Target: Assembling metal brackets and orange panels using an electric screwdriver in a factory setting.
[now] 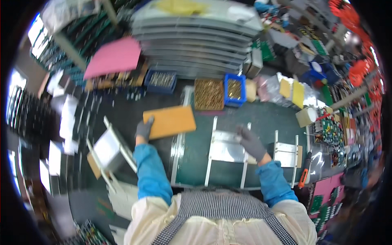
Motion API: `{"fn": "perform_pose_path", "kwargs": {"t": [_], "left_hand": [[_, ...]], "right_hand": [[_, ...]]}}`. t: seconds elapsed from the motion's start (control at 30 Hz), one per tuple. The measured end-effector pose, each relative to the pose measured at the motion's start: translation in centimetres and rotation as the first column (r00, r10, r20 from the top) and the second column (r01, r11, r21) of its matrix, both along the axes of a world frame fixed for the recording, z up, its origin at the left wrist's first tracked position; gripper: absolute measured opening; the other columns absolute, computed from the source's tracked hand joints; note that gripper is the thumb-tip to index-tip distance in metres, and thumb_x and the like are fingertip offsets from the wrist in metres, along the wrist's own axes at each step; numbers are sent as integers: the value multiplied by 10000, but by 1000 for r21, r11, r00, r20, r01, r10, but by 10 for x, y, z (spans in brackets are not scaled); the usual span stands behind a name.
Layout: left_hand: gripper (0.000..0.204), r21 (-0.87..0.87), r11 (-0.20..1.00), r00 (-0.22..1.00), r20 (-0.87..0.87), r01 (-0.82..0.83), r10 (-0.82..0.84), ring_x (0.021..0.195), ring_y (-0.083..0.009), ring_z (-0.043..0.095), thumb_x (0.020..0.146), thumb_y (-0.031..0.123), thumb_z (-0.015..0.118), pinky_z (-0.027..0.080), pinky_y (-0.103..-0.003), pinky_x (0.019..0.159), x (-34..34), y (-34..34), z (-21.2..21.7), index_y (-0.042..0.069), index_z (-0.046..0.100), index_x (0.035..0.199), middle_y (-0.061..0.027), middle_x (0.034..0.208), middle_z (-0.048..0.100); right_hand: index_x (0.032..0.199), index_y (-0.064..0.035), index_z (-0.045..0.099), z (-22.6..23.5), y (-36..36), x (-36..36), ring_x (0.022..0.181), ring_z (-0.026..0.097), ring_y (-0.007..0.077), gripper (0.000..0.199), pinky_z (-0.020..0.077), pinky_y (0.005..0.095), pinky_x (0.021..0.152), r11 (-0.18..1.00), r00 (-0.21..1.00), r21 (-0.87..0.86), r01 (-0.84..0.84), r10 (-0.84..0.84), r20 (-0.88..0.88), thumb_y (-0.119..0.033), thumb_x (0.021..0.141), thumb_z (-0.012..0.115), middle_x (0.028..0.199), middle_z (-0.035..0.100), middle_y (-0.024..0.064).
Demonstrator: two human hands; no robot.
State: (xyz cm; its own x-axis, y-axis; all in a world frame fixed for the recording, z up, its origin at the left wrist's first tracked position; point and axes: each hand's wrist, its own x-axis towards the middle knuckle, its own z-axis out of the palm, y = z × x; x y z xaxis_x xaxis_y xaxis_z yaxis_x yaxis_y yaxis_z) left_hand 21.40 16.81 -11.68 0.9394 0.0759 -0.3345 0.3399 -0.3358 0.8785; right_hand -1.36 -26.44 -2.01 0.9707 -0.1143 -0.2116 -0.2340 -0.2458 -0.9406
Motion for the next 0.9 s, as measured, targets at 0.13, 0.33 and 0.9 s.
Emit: {"fn": "perform_pose_path", "kwargs": {"t": [0.13,0.33,0.9], "left_hand": [[685,250,967,998,-49,40,-28,1018,-318,671,840,531,704,504,-390,904,27,-11,17,-46,637,1204,-175,1129,702],[562,922,356,979,95,-155,180,1205,-357,532,845,601,619,473,-516,936,17,-47,19,205,649,1243,-137,1296,586],[347,-524,679,857,315,515,-407,1131,-220,599,987,201,576,498,-352,970,-225,-318,135,4,597,1271,-118,1238,620]], "right_hand": [[1384,29,463,12,-15,-30,1144,561,163,486,439,307,1006,998,998,45,54,-55,17,-100,939,610,1222,603,91],[1332,15,519,30,-17,-67,1100,580,171,431,455,316,983,990,992,-60,126,-125,5,-119,930,592,1176,622,86],[1278,-8,575,16,-242,-257,1050,619,172,381,488,285,918,621,620,-89,779,-739,265,-131,923,642,1147,660,114]]}}
